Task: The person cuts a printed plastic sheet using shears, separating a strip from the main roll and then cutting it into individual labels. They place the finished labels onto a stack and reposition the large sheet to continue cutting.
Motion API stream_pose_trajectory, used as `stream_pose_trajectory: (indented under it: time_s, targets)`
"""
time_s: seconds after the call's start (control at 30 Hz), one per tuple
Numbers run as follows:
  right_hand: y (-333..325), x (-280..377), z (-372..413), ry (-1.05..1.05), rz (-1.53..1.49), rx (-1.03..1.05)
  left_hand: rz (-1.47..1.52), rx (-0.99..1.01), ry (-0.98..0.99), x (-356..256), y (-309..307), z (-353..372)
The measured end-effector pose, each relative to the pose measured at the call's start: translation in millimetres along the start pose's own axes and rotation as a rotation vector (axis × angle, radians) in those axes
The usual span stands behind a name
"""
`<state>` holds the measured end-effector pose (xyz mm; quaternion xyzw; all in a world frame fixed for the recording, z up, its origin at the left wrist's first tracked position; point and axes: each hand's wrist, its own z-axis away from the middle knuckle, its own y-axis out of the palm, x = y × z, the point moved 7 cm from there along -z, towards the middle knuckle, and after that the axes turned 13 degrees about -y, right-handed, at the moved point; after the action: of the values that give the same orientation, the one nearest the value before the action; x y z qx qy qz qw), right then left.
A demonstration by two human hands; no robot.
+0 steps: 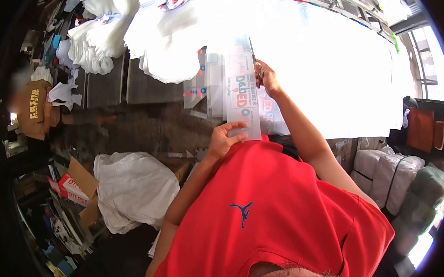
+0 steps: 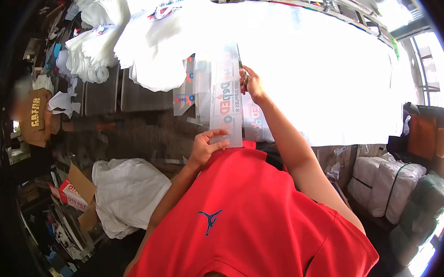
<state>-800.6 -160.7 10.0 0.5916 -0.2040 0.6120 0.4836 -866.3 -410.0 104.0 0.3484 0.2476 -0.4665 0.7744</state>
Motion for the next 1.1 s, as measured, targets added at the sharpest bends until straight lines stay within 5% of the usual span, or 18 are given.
stream_pose_trajectory:
  time_s: [1.1]
  targets:
    - [14,15,-44,-0.042,0.073,0.075,-0.019,-0.023,0.036,-14,1,16]
